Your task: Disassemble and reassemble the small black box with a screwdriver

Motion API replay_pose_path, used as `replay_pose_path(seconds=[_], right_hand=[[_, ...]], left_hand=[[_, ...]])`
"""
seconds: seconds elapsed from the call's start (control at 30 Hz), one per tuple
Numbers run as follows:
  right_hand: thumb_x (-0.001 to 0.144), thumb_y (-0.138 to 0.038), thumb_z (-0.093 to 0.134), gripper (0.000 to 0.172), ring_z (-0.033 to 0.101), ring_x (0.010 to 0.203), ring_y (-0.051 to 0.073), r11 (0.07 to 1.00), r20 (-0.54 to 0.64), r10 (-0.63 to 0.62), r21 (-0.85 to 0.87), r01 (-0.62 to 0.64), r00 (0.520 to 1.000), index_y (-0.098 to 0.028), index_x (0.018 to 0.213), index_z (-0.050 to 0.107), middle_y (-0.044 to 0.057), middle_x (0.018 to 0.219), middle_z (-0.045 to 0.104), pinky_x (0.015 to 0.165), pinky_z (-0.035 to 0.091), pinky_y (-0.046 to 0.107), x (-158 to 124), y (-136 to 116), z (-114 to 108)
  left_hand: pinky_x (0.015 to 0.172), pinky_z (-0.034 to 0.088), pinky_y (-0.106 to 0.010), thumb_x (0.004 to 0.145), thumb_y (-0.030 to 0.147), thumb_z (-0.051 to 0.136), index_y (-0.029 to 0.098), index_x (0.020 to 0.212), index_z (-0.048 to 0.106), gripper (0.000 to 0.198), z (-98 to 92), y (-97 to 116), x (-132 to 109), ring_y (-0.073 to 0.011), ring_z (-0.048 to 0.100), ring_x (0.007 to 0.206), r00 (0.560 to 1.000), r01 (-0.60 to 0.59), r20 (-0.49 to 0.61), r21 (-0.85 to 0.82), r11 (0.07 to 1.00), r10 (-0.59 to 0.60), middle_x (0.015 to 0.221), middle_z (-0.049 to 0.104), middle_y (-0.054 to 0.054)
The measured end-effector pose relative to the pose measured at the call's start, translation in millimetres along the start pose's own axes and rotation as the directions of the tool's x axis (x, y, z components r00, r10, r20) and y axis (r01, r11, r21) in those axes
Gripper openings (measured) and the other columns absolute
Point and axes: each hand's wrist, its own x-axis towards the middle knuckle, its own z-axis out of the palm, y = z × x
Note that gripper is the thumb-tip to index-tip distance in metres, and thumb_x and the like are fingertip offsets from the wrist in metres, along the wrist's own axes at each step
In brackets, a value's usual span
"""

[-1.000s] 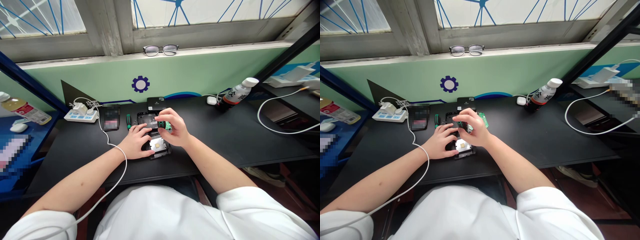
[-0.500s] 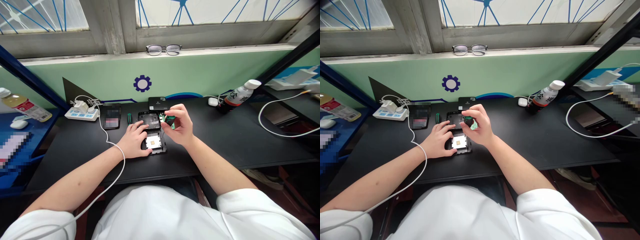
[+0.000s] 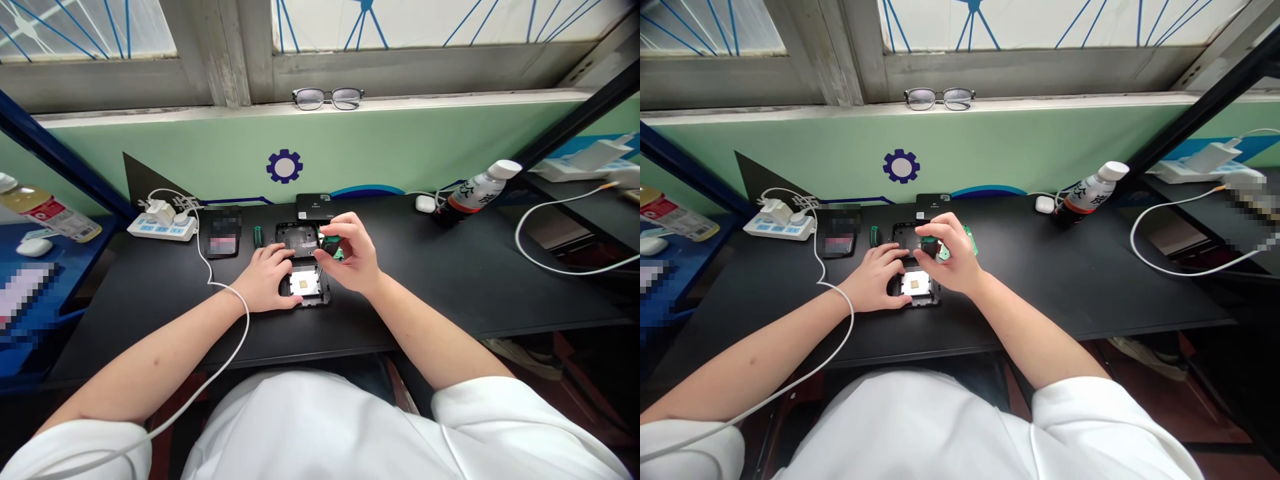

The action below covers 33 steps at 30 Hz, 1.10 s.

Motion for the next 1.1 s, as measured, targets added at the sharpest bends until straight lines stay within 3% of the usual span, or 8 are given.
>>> replay_pose_path(seconds=[0.13,0.33,0.5,0.6,0.7,0.8,0.93,1.1], right_hand=[[0.09,-0.029,0.086,0.027,0.062,0.085,0.018,0.978,0.029,0.034,0.206,-0.039,0.999,-0.029,0.115,0.076,0.003,0.097,0.061,0.071,0.056,0.034,6,-1,-2],[0.098,-0.035,0.079,0.015,0.067,0.084,0.017,0.789,0.255,0.224,0.519,-0.329,0.941,-0.027,0.11,0.084,0.006,0.101,0.072,0.067,0.058,0.031,14,-6,-12],[0.106,-0.043,0.066,0.026,0.076,0.101,0.023,0.688,0.413,0.265,0.553,-0.471,0.871,-0.028,0.123,0.08,0.008,0.111,0.081,0.091,0.064,0.043,14,-7,-16],[0.106,-0.048,0.065,0.026,0.072,0.11,0.024,0.759,0.339,0.297,0.483,-0.436,0.893,-0.031,0.116,0.081,0.008,0.12,0.076,0.099,0.06,0.044,14,-4,-15],[0.104,-0.049,0.067,0.025,0.066,0.102,0.022,0.817,0.235,0.326,0.418,-0.398,0.916,-0.031,0.104,0.084,0.007,0.108,0.067,0.091,0.059,0.041,13,1,-16],[0.103,-0.046,0.069,0.022,0.065,0.095,0.021,0.775,0.241,0.351,0.468,-0.425,0.905,-0.03,0.1,0.083,0.006,0.104,0.067,0.083,0.059,0.04,13,1,-17],[0.096,-0.043,0.08,0.016,0.072,0.101,0.021,0.715,0.261,0.358,0.541,-0.443,0.896,-0.028,0.103,0.079,0.006,0.112,0.076,0.087,0.062,0.04,13,-4,-14],[0.085,-0.034,0.093,0.035,0.079,0.091,0.018,0.716,0.19,0.4,0.546,-0.435,0.897,-0.028,0.103,0.063,0.001,0.105,0.082,0.084,0.067,0.036,11,-8,-7]], left_hand=[[0.12,0.04,-0.068,0.078,0.055,0.086,0.02,0.099,0.071,0.044,0.9,-1,0,-0.0489,0.044,0.152,1.0,0.0,0.016,0.0,1.0,0.0,0.154,0.062,-0.019],[0.12,0.04,-0.067,0.079,0.056,0.085,0.021,0.1,0.07,0.043,0.5,-1,0,-0.0474,0.042,0.154,1.0,0.01,0.029,0.004,1.0,-0.01,0.156,0.061,-0.018],[0.121,0.04,-0.067,0.079,0.055,0.084,0.021,0.1,0.069,0.043,-1.9,0,1,-0.0469,0.042,0.154,0.999,0.013,0.036,-0.011,1.0,-0.013,0.156,0.061,-0.018],[0.121,0.039,-0.068,0.079,0.055,0.085,0.021,0.1,0.069,0.043,-1.9,0,1,-0.047,0.042,0.154,0.999,0.015,0.034,-0.018,1.0,-0.014,0.156,0.061,-0.019],[0.121,0.039,-0.068,0.078,0.054,0.086,0.021,0.099,0.069,0.043,-1.6,0,1,-0.0472,0.042,0.154,0.999,0.018,0.041,-0.021,1.0,-0.017,0.156,0.061,-0.019],[0.121,0.039,-0.068,0.078,0.055,0.087,0.021,0.098,0.068,0.044,-2.1,0,1,-0.0473,0.042,0.154,0.999,0.026,0.046,-0.024,0.999,-0.025,0.156,0.062,-0.019],[0.122,0.039,-0.068,0.077,0.055,0.088,0.02,0.097,0.069,0.044,-3.2,1,2,-0.0476,0.042,0.154,0.998,0.033,0.05,-0.037,0.999,-0.031,0.155,0.062,-0.019],[0.121,0.04,-0.067,0.078,0.056,0.087,0.021,0.098,0.069,0.044,-1.7,0,1,-0.0474,0.042,0.154,0.999,0.022,0.041,-0.04,0.999,-0.02,0.155,0.062,-0.019]])
